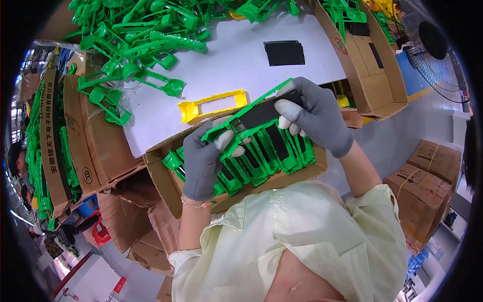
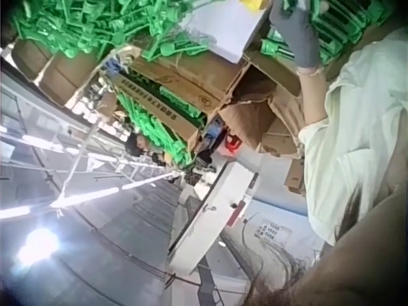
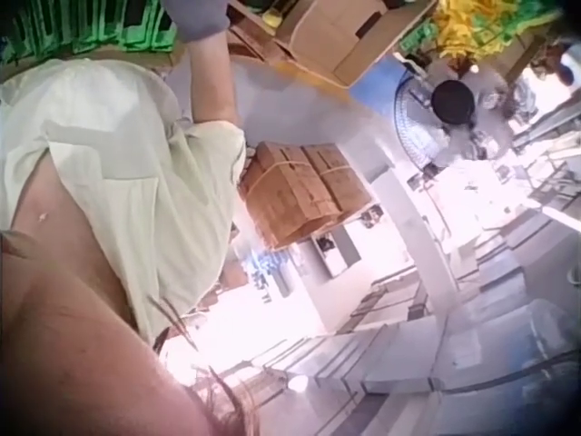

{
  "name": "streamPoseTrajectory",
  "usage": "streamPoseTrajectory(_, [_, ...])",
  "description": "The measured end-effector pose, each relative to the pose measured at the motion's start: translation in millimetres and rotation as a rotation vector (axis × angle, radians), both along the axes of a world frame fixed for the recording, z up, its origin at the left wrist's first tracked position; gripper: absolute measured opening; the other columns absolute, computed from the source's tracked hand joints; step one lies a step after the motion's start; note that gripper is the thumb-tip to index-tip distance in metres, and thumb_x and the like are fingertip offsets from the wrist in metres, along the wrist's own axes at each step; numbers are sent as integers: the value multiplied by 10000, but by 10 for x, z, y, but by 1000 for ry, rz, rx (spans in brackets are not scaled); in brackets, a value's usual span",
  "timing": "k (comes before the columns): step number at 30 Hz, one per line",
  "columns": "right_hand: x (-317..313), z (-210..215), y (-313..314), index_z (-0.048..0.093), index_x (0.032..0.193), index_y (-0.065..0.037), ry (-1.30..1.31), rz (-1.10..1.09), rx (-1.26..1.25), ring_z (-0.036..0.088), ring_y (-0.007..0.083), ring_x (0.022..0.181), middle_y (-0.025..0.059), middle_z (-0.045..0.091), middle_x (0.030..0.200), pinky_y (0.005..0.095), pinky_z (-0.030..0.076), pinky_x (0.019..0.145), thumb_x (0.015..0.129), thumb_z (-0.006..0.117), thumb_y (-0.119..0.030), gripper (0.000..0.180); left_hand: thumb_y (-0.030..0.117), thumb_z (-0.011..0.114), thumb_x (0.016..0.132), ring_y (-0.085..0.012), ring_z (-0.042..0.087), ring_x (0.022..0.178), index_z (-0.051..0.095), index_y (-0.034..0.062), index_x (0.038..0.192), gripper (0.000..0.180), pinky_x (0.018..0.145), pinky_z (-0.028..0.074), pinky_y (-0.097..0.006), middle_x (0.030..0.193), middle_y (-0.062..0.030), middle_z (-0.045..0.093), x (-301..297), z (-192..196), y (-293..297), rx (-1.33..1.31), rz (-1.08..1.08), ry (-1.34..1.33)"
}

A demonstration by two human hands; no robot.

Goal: Assembling green plastic stakes with solar panel components in a factory production line.

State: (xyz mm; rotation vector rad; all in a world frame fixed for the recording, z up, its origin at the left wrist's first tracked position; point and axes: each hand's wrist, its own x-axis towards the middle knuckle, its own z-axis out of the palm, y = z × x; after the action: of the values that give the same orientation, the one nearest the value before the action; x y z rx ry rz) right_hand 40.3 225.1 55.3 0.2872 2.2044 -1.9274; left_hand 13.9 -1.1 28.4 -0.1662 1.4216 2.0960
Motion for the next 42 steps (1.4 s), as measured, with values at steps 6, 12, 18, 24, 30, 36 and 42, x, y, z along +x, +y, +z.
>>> streamPoseTrajectory(6, [41,17,-71,562,969,-13,-48,1,44,530,33,496,32,625,646,177,390,431,882,599,-176,188,-2,554,874,-289,680,808,548,-96,1168,308,651,596,-303,994,-183,642,43,-2,63,-68,-5,-5])
streamPoseTrajectory(12, [119,-61,-143,556,958,6,63,-43,205,531,49,491,46,619,639,197,413,448,882,601,-140,171,-4,545,879,-291,683,816,546,-96,1171,306,643,593,-294,992,-177,642,50,8,91,-63,-29,-3])
streamPoseTrajectory(18, [75,-54,-121,555,961,11,-72,-55,63,530,51,492,48,613,635,195,414,451,890,591,-148,178,-5,529,888,-301,682,824,537,-99,1178,305,635,588,-292,996,-184,638,87,-33,124,-17,27,-47])
streamPoseTrajectory(24, [93,-73,-110,547,942,20,-15,-62,3,546,54,513,57,612,650,189,409,450,896,588,-161,190,-5,525,888,-296,683,818,533,-108,1176,306,630,586,-285,1000,-196,637,83,-24,118,-40,37,-13])
streamPoseTrajectory(30, [125,-70,-132,546,935,13,40,-68,123,540,53,493,40,598,613,193,411,450,892,594,-165,189,-6,534,880,-303,684,826,531,-103,1183,318,632,588,-289,988,-197,640,102,-11,116,-38,-12,-30])
streamPoseTrajectory(36, [40,-68,-93,550,959,-4,-18,50,188,550,71,496,28,587,583,221,415,464,855,645,-196,239,-1,549,875,-290,686,816,547,-93,1171,310,628,584,-281,956,-171,641,151,-32,168,-22,2,-66])
streamPoseTrajectory(42, [108,-151,-30,575,945,-24,414,-152,853,559,101,528,23,622,677,261,469,548,787,716,-223,290,26,608,854,-223,684,757,587,-80,1128,295,596,561,-247,918,-135,653,106,86,171,-214,2,48])
